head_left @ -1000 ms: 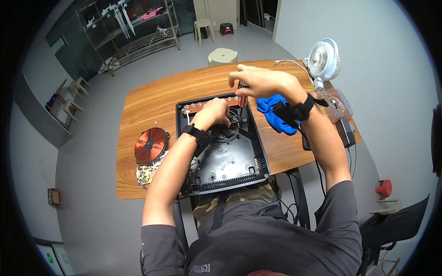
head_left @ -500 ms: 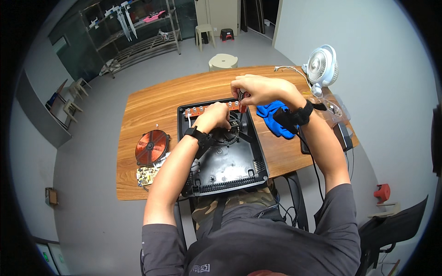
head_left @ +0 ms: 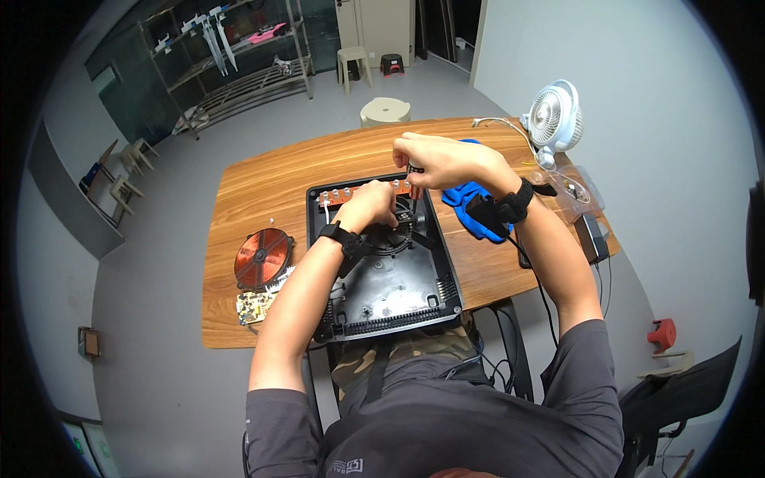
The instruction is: The person disassembles a portable electric stove on a wooden table. They use a screwdriver to remove screws, detach the heating element and fan, and wipe the interior with a blue cloth.
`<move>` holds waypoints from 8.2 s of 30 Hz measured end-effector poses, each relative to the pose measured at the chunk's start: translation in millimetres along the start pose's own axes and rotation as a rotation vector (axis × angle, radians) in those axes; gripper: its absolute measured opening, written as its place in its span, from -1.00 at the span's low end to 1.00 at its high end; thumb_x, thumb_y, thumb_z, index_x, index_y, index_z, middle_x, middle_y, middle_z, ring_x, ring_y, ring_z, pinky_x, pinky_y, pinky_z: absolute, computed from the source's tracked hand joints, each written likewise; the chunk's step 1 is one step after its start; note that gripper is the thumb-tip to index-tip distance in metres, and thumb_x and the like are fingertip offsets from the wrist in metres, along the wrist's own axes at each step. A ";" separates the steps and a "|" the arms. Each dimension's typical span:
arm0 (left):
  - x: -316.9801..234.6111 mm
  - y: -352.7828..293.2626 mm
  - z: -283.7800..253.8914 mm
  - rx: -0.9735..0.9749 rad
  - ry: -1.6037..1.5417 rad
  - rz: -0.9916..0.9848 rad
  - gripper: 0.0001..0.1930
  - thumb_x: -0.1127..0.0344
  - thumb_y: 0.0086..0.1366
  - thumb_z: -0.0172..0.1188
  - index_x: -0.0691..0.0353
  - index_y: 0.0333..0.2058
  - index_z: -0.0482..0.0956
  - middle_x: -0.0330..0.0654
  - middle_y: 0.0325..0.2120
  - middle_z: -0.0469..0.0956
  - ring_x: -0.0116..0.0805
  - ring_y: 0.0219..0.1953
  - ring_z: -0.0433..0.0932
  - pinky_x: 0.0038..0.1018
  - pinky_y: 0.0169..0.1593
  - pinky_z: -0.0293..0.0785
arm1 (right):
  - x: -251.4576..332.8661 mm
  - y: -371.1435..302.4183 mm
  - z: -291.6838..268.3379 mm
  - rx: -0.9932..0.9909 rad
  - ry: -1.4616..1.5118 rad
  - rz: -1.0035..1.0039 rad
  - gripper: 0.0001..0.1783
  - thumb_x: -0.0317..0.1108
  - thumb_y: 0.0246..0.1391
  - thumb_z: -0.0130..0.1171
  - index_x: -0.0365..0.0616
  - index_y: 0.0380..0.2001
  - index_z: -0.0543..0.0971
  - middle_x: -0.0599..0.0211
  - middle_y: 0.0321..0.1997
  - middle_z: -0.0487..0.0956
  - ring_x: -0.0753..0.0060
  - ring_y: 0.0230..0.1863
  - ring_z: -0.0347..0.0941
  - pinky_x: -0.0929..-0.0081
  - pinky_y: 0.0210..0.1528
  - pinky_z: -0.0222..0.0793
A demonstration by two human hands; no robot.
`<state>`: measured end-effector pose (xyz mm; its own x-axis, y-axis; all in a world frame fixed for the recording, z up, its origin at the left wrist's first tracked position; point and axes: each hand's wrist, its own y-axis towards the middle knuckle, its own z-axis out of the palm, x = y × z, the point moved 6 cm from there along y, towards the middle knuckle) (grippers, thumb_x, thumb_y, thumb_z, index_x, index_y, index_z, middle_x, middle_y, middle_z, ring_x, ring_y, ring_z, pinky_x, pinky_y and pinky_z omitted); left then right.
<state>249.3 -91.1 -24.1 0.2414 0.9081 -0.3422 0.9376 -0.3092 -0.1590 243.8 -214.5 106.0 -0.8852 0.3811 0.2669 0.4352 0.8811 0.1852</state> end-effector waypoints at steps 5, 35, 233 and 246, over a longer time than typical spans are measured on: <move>3.5 -2.0 -0.9 -0.018 0.034 0.002 -0.63 0.25 -0.12 0.61 0.27 -0.30 0.76 -0.03 -0.35 0.74 -0.13 -0.22 0.72 -0.29 -0.07 0.61 | -1.8 4.6 -7.2 0.010 -0.311 0.344 -0.59 -0.05 0.20 0.15 -0.26 -0.29 0.64 -0.07 -0.37 0.68 -0.20 -0.25 0.63 0.01 -0.13 0.55; -0.7 -5.2 -4.6 -0.028 0.008 0.021 -0.70 0.27 -0.09 0.58 0.30 -0.39 0.75 -0.01 -0.51 0.70 -0.18 -0.44 0.70 -0.30 -0.25 0.60 | -2.8 -1.8 -3.0 -0.057 -0.273 0.266 -0.74 -0.23 0.14 0.15 -0.22 -0.25 0.56 0.01 -0.30 0.63 -0.15 -0.19 0.59 0.04 -0.12 0.52; 145.0 -101.6 -55.1 -0.358 -0.230 0.012 -0.83 0.39 0.16 0.35 0.28 -0.26 0.75 0.03 -0.32 0.72 -0.09 -0.23 0.72 -0.29 -0.09 0.62 | 38.7 41.7 -4.7 -0.447 0.024 -0.009 -0.75 -0.32 0.08 0.29 -0.27 -0.30 0.49 0.01 -0.33 0.53 -0.07 -0.25 0.53 0.17 -0.15 0.46; 67.6 -100.8 -51.8 -0.271 -0.327 0.184 -0.78 0.33 0.16 0.43 0.31 -0.26 0.70 -0.03 -0.33 0.71 -0.24 -0.28 0.67 -0.32 -0.10 0.56 | 67.5 73.7 37.2 -0.309 0.027 -0.034 -0.71 -0.27 0.12 0.30 -0.21 -0.23 0.48 0.04 -0.20 0.55 -0.11 -0.13 0.53 0.11 -0.09 0.48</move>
<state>184.0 16.0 16.7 0.3592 0.6950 -0.6229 0.9286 -0.3326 0.1644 209.9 -113.4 102.5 -0.8974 0.3412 0.2799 0.4381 0.7648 0.4723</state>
